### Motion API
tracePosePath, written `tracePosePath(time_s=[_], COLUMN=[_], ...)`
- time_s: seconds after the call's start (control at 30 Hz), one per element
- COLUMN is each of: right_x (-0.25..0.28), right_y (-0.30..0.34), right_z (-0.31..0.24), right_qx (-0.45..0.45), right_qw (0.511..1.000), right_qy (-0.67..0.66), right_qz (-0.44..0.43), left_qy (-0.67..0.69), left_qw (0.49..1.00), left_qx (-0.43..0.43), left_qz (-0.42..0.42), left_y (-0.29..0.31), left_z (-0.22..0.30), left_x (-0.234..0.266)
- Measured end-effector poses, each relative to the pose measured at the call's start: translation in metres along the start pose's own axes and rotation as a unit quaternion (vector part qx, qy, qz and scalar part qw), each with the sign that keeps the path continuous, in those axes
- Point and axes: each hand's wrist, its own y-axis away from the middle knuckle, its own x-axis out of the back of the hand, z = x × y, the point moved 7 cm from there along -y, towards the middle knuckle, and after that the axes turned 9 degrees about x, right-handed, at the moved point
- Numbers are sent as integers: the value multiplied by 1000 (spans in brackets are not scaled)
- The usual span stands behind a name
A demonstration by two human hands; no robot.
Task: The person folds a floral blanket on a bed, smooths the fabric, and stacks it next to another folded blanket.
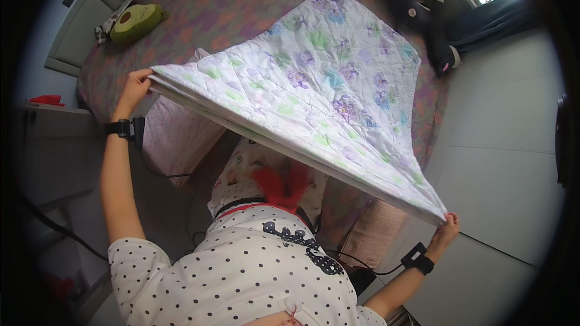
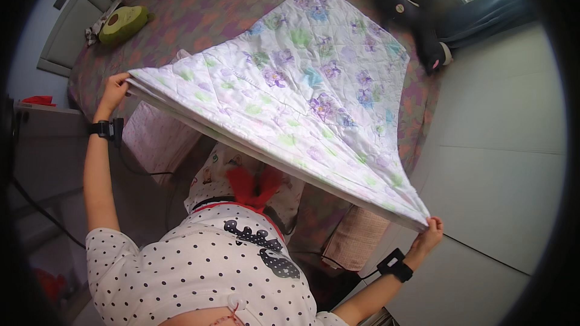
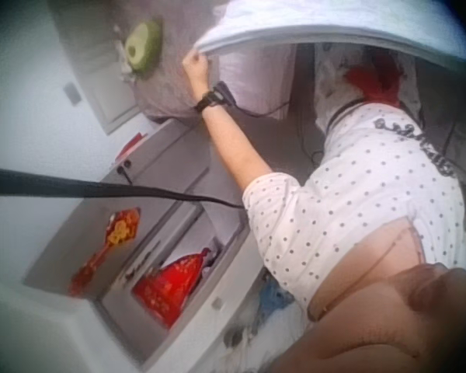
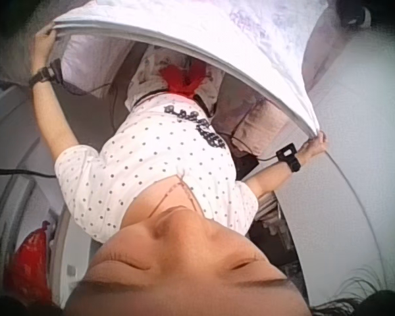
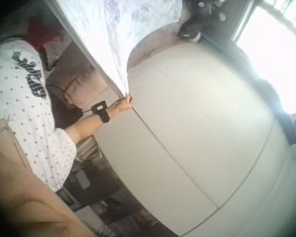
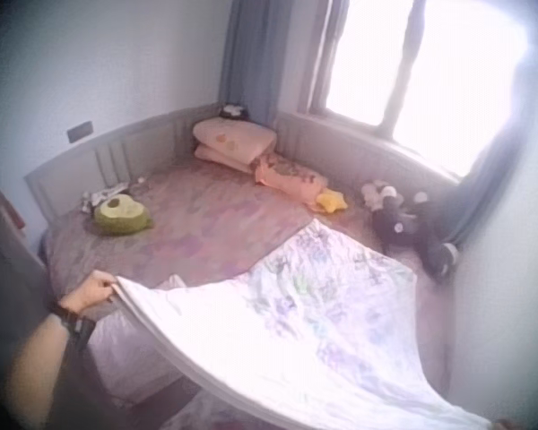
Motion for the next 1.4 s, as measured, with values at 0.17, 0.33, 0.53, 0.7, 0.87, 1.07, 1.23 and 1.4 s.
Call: tracePosePath(time_s=[0.17,0.33,0.53,0.7,0.87,1.07,1.23,1.4], right_x=[-15,-27,-38,-76,-88,-13,-14,-20], right_y=[-3,5,23,51,71,80,66,59], right_z=[38,69,107,116,115,166,159,142], right_qx=[-71,-95,-144,-47,146,-207,-219,-207], right_qw=[975,948,975,902,808,951,974,977], right_qy=[209,295,165,389,511,223,-62,49], right_qz=[-32,-67,-32,-181,-256,-45,17,34], left_qy=[-75,-144,-465,-532,-372,-211,-171,-156], left_qw=[988,960,883,847,888,864,861,817], left_qx=[89,171,-4,3,-267,-334,-327,-392], left_qz=[-102,-168,-68,-1,39,-312,-351,-393], left_y=[-6,-13,-11,11,61,121,128,146], left_z=[-21,-27,-7,10,76,90,97,112], left_x=[-28,-49,-73,-123,-174,-255,-279,-317])
